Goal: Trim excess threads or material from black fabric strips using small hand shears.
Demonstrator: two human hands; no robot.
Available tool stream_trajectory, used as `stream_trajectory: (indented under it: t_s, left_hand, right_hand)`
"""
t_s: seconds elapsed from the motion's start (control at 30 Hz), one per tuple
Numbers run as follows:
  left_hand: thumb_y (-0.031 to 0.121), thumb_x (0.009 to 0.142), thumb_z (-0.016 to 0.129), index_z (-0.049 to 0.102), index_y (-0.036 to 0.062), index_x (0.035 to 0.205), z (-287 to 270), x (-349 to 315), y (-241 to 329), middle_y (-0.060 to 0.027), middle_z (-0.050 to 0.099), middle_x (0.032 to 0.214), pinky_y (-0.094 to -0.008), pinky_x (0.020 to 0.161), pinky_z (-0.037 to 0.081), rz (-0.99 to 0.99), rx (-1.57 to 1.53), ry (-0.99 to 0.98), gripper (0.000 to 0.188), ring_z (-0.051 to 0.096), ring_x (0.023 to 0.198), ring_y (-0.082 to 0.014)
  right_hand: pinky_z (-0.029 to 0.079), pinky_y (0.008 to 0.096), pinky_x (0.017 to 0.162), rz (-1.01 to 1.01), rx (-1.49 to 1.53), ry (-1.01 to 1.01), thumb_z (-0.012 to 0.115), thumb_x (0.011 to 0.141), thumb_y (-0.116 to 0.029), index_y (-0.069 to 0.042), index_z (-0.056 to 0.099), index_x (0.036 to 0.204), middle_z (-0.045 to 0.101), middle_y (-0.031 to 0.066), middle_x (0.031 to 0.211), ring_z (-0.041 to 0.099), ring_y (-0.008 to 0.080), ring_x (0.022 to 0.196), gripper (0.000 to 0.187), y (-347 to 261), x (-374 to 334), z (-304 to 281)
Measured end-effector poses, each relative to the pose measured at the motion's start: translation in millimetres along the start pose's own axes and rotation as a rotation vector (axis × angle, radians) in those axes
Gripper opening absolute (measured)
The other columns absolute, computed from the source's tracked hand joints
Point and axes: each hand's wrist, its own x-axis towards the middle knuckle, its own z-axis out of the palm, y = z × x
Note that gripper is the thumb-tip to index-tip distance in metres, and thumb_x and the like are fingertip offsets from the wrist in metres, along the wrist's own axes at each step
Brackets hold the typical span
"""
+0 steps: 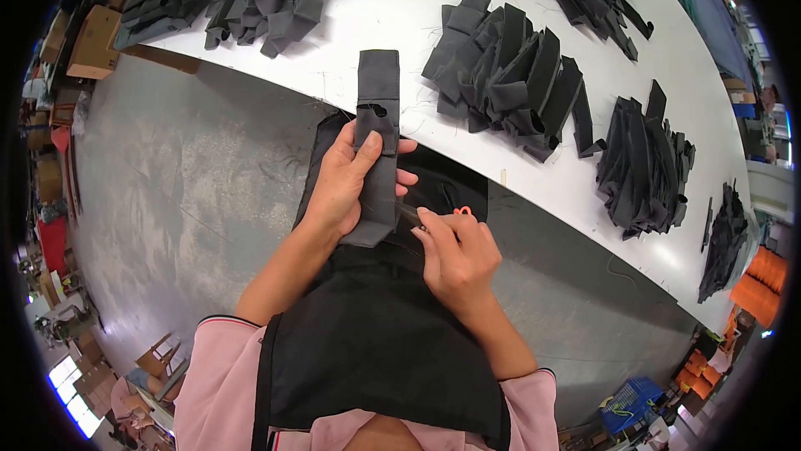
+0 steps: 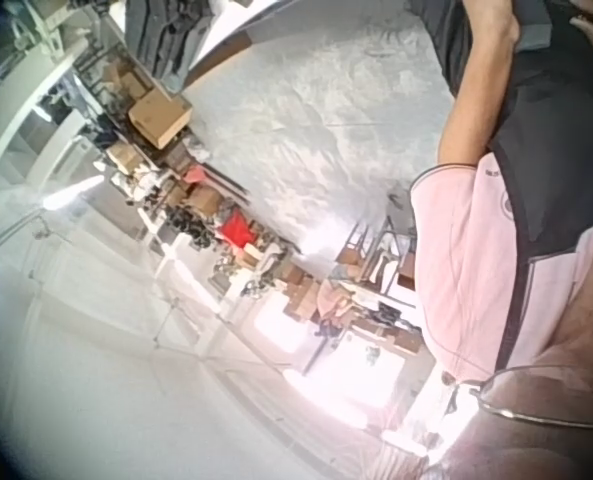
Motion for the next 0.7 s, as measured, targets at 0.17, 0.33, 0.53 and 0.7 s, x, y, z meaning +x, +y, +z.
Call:
stream_trajectory:
  t_s: [0.17,0.33,0.53,0.7]
  left_hand:
    - [0.027,0.097,0.049,0.040,0.0061,0.121,-2,-1,-2,-0.0184,0.062,0.107,-0.0303,0.059,0.056,0.000,-0.018,-0.010,0.033,0.068,0.074,-0.0243]
    - [0.029,0.096,0.049,0.040,0.0062,0.121,-3,-2,-3,-0.0194,0.061,0.108,-0.0324,0.061,0.057,-0.002,-0.037,-0.024,0.034,0.068,0.075,-0.0263]
    - [0.030,0.096,0.049,0.039,0.0060,0.120,-6,-3,-6,-0.0208,0.060,0.109,-0.0351,0.064,0.058,-0.009,-0.067,-0.082,0.035,0.068,0.077,-0.0280]
    - [0.031,0.096,0.049,0.038,0.0061,0.120,-7,-3,-4,-0.0210,0.060,0.109,-0.0348,0.064,0.058,-0.023,-0.075,-0.083,0.036,0.068,0.077,-0.0280]
  right_hand:
    - [0.040,0.0305,0.053,0.028,-0.012,-0.156,0.073,0.067,-0.006,-0.007,0.065,0.090,0.051,0.0039,0.072,0.051,0.0209,0.060,0.025,-5,5,-2]
    - [0.040,0.0304,0.054,0.034,0.021,-0.181,0.072,0.067,-0.007,-0.007,0.061,0.091,0.049,0.0048,0.076,0.051,0.0226,0.061,0.026,-8,15,2]
    - [0.042,0.0331,0.055,0.009,0.000,-0.349,0.072,0.069,-0.007,-0.007,0.060,0.094,0.054,0.0072,0.081,0.053,0.0243,0.062,0.028,-13,19,6]
    - [0.042,0.0326,0.054,-0.056,-0.004,-0.252,0.072,0.070,-0.006,-0.007,0.060,0.093,0.055,0.0081,0.081,0.054,0.0238,0.061,0.026,-12,15,11]
